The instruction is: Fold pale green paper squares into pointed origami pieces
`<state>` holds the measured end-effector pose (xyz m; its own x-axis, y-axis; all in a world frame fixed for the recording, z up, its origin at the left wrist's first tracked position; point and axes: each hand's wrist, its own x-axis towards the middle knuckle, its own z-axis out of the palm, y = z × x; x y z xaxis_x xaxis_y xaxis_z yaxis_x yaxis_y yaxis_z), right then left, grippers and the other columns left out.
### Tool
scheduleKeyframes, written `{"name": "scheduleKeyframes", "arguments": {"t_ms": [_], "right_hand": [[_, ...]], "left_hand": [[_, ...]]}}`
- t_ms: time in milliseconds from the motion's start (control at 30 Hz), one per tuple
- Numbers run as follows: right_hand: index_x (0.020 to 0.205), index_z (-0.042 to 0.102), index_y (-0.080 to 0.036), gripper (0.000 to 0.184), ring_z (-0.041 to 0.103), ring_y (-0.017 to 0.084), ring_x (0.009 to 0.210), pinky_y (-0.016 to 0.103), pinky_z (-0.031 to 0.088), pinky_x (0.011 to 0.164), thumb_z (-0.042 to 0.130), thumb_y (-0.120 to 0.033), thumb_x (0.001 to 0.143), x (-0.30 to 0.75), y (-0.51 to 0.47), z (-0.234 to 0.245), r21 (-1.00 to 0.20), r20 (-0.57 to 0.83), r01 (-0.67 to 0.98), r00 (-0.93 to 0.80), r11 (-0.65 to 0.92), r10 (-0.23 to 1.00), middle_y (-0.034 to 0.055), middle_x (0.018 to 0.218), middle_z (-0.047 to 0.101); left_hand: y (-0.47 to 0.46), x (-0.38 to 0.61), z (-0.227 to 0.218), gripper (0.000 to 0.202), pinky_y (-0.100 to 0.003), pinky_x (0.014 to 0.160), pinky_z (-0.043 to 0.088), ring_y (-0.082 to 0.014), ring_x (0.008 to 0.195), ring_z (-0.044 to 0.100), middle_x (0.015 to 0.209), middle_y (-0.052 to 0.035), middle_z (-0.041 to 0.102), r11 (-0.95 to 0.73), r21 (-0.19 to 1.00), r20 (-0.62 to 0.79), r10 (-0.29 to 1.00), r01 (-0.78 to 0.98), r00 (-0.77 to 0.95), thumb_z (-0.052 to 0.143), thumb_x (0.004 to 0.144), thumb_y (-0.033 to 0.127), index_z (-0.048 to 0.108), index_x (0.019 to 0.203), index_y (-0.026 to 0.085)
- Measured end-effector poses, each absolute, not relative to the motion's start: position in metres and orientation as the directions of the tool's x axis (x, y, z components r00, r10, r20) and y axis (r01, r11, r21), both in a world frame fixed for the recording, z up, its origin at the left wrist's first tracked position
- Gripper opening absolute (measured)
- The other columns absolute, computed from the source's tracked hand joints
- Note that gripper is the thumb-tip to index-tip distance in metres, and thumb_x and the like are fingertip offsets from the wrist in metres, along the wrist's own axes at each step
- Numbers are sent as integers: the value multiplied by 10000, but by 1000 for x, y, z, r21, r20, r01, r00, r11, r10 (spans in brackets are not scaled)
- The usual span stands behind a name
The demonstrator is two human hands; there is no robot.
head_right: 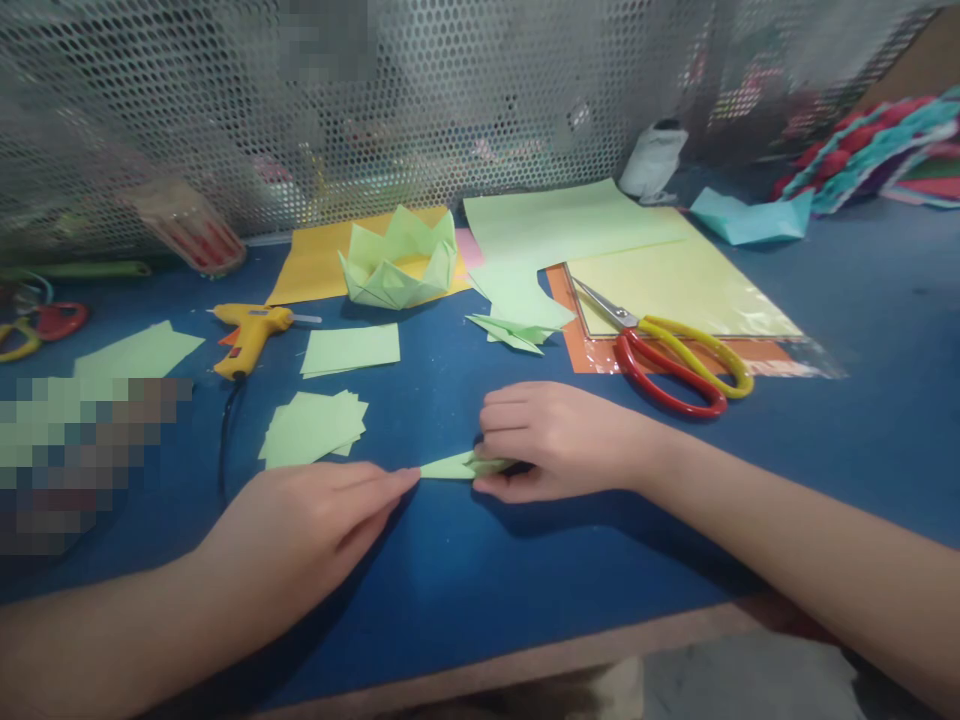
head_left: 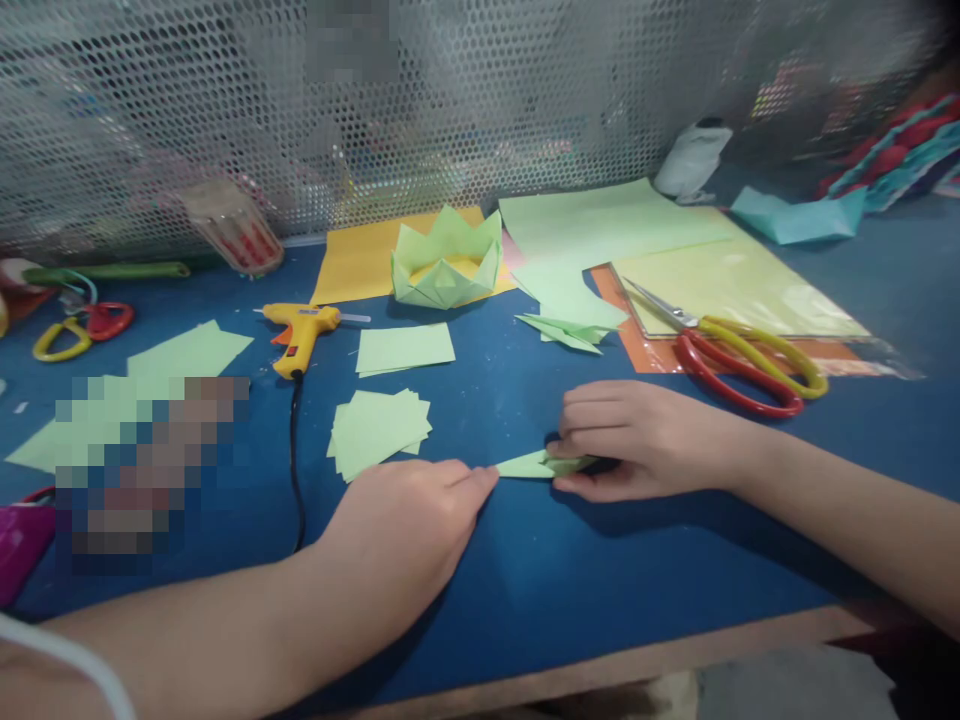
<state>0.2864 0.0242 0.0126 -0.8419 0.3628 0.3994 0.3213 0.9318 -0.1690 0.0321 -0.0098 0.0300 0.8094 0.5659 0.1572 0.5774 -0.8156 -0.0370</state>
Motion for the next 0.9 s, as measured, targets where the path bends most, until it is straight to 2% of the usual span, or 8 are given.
{"name": "scheduleKeyframes", "arguments": {"t_ms": [200,300,367,433,533,667,733,900], "right_hand": [[817,586,-176,162,488,136,614,266,436,626,472,-173,932,287,26,11,-4,409,293,-872,956,269,21,642,555],[796,589,-180,173,498,132,605,254,432,599,470,-148,918,288,29,10,-117,445,318,-831,941,335,19,621,555],[755,584,-185,205,516,123,600,234,432,572,463,-169,920,289,32,9,-226,464,425,-745,877,480,23,626,564],[726,578,-186,233,536,121,599,230,436,561,457,-203,924,291,37,8,-279,459,580,-620,766,637,30,649,583],[694,579,-181,257,537,151,586,273,410,539,482,-275,914,296,45,5,-224,433,832,-382,508,817,43,652,594],[758,608,-172,227,560,226,670,360,424,634,561,-362,872,301,52,2,-119,461,960,-172,252,871,76,713,599],[851,620,-168,221,571,248,767,384,446,705,567,-380,878,299,50,2,-111,497,944,-218,311,840,94,793,602],[1105,660,-195,253,559,260,958,412,451,814,516,-311,932,290,45,1,-73,426,725,-598,685,679,115,1027,611]], "left_hand": [[-11,28,48,292,-224,373,394,-174,448,635,607,9,698,-770,-32,-52,639,638,768,591,805,118,709,1058,207],[3,23,60,176,-207,442,427,-151,522,658,651,23,713,-741,125,-59,658,660,750,587,840,206,743,898,264],[17,20,65,127,-191,415,403,-131,476,624,548,68,667,-691,237,-76,687,683,722,628,817,246,745,838,291],[33,17,67,144,-191,452,435,-126,521,634,608,67,690,-643,209,-57,744,737,665,601,835,257,736,795,285],[52,14,62,233,-297,623,535,-216,757,688,876,-51,742,-585,121,45,810,802,584,498,887,264,711,929,178],[64,12,51,421,-456,922,502,-314,1145,591,1257,-176,617,-540,38,60,841,841,538,463,900,233,545,1271,52],[66,11,48,483,-467,977,469,-318,1214,546,1339,-195,553,-524,3,31,851,852,524,452,912,222,456,1353,27],[74,11,43,530,-420,994,450,-319,1283,485,1431,-236,439,-468,-86,-46,884,879,466,412,928,162,336,1421,-18]]}}
